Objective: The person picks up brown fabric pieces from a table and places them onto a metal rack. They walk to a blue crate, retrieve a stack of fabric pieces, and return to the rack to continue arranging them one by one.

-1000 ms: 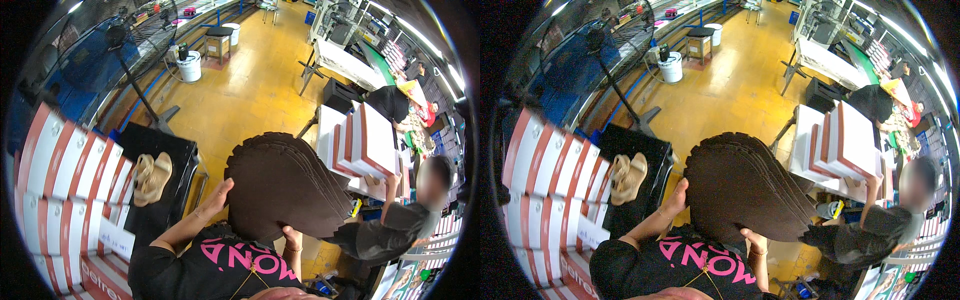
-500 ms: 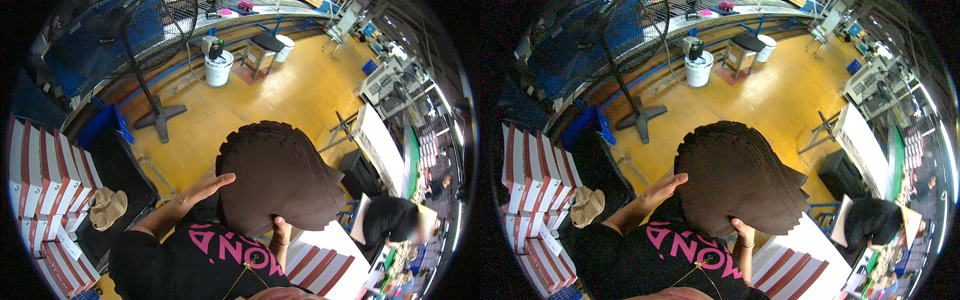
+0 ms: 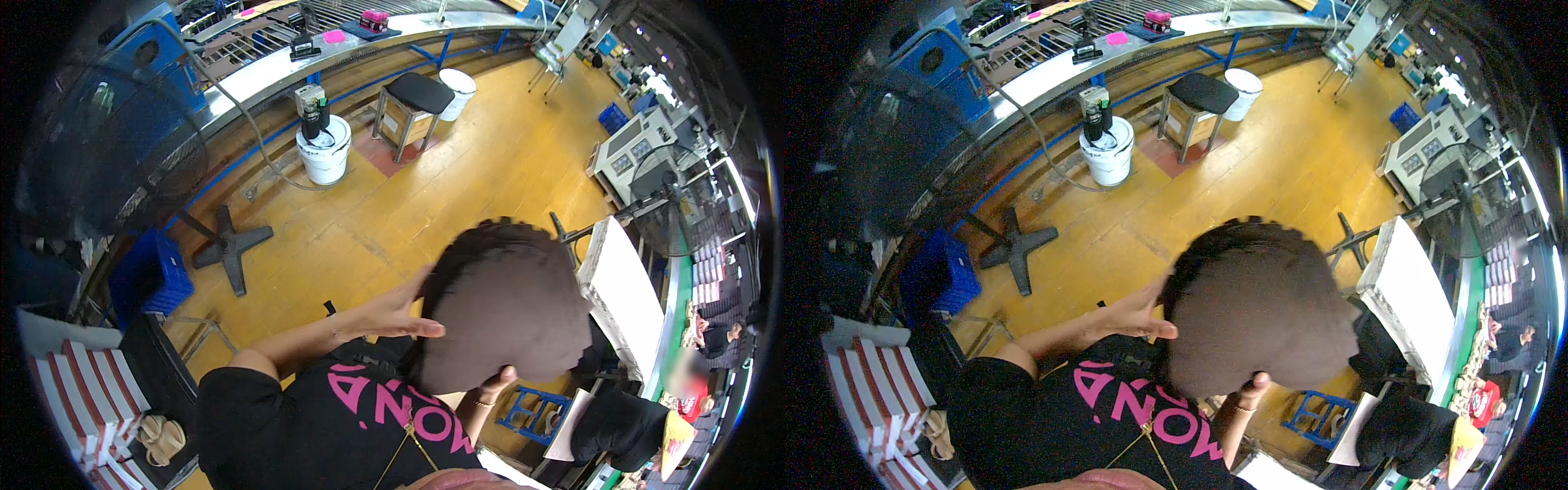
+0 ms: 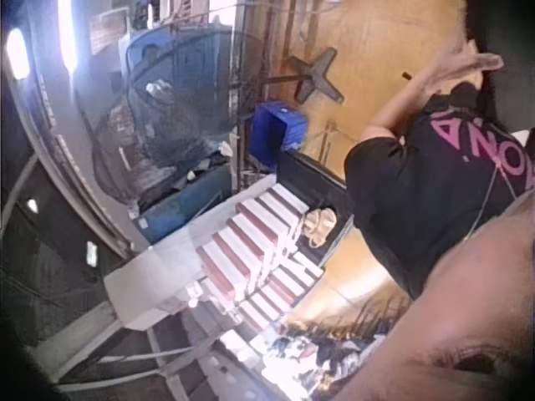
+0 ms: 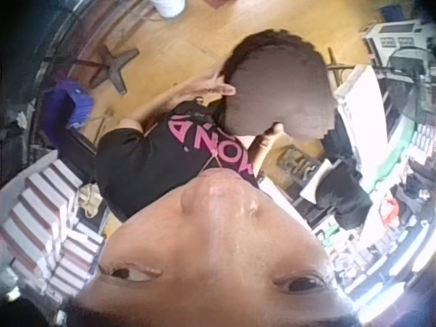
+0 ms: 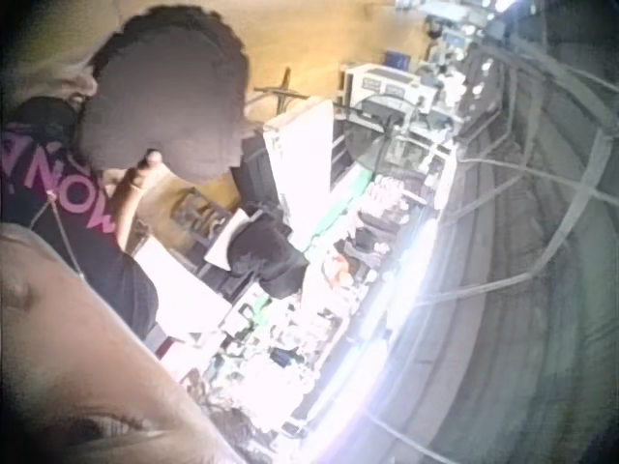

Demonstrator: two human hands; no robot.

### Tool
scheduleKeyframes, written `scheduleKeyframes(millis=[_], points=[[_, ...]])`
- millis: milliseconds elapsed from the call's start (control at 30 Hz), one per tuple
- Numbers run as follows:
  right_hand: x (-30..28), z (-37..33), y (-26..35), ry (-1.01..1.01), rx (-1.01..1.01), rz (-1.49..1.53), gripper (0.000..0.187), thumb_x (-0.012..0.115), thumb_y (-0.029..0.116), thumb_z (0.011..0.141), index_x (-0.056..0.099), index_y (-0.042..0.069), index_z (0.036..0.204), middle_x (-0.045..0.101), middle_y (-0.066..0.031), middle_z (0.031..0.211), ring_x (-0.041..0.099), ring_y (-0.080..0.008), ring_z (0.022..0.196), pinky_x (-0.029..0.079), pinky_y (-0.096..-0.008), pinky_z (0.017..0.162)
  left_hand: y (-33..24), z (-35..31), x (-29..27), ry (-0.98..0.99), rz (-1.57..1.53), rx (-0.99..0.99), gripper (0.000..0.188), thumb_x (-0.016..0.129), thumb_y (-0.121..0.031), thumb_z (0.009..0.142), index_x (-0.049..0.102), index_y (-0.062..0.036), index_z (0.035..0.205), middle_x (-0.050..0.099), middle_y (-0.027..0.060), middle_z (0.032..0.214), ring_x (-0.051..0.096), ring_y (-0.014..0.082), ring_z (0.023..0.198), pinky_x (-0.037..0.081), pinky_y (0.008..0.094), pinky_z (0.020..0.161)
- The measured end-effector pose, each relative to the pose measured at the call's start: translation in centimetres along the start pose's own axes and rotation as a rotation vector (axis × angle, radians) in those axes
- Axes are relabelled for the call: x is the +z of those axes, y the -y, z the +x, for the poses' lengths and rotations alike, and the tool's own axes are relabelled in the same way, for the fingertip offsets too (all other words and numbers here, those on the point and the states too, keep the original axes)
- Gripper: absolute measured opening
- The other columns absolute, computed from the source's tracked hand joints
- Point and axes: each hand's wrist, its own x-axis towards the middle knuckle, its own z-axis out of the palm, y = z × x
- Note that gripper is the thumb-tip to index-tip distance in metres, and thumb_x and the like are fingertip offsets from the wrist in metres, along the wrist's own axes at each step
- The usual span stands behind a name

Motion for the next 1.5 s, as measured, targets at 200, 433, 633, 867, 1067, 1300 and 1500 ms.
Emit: scheduleKeyframes(millis=[200,433,633,867,1067,1300,1500], points=[[-0.4,19.9,1.1,0.254,-0.134,0.368,0.077,0.071,0.049,0.074,0.043,0.006,0.132,0.05,-0.0126,0.13,0.054,-0.0307,0.113,0.046,-0.0456,0.092,-0.4,16.2,-5.2,0.361,0.035,0.096,0.119,0.084,-0.046,0.065,0.013,0.0027,0.147,0.031,0.0165,0.145,0.032,0.0257,0.133,0.024,0.0386,0.111],[1.8,43.5,2.8,0.566,-0.036,0.631,0.07,0.063,0.046,0.081,0.039,0.012,0.137,0.048,-0.0116,0.135,0.054,-0.0322,0.114,0.047,-0.0483,0.089,1.6,30.1,-13.4,0.261,-0.033,-0.039,0.115,0.08,-0.052,0.067,0.015,-0.0041,0.149,0.038,0.0153,0.141,0.046,0.0247,0.121,0.034,0.0394,0.104],[3.3,59.4,2.9,0.689,0.047,0.703,0.064,0.056,0.045,0.087,0.036,0.017,0.141,0.046,-0.0107,0.139,0.054,-0.0336,0.115,0.048,-0.0506,0.087,6.1,35.5,-23.7,-0.214,-0.059,-0.221,0.086,0.071,-0.047,0.08,0.029,-0.0106,0.145,0.052,0.0117,0.129,0.055,0.0202,0.111,0.042,0.0353,0.093],[8.0,75.6,1.2,0.719,0.072,0.736,0.054,0.049,0.039,0.094,0.037,0.022,0.144,0.041,-0.008,0.145,0.055,-0.0358,0.114,0.048,-0.0503,0.082,13.8,43.1,-35.0,-0.503,-0.095,-0.729,0.06,0.065,-0.043,0.088,0.048,-0.0057,0.131,0.06,0.0052,0.106,0.057,0.0126,0.093,0.043,0.0262,0.078],[9.7,86.8,1.4,0.654,-0.011,0.656,0.059,0.048,0.042,0.094,0.03,0.024,0.148,0.039,-0.0109,0.146,0.052,-0.0397,0.117,0.044,-0.0539,0.086,22.0,57.5,-47.1,-0.361,0.236,-0.748,0.059,0.065,-0.043,0.086,0.05,-0.004,0.128,0.062,0.0086,0.105,0.061,0.0154,0.085,0.048,0.0275,0.068],[12.4,102.6,-1.7,0.722,0.197,0.769,0.057,0.042,0.039,0.098,0.02,0.031,0.149,0.038,-0.0106,0.147,0.05,-0.0401,0.119,0.041,-0.059,0.093,38.8,70.9,-59.4,-0.39,0.442,-0.918,0.055,0.065,-0.041,0.079,0.056,-0.0052,0.12,0.063,0.0161,0.114,0.062,0.0276,0.101,0.049,0.0392,0.085],[14.8,117.9,-3.9,0.808,0.38,0.784,0.051,0.035,0.037,0.1,0.019,0.033,0.149,0.042,-0.0104,0.144,0.052,-0.04,0.117,0.042,-0.0592,0.092,39.0,74.7,-63.6,-0.327,0.599,-1.025,0.05,0.064,-0.037,0.078,0.059,-0.0046,0.116,0.059,0.0194,0.121,0.055,0.0339,0.115,0.044,0.0423,0.097]])
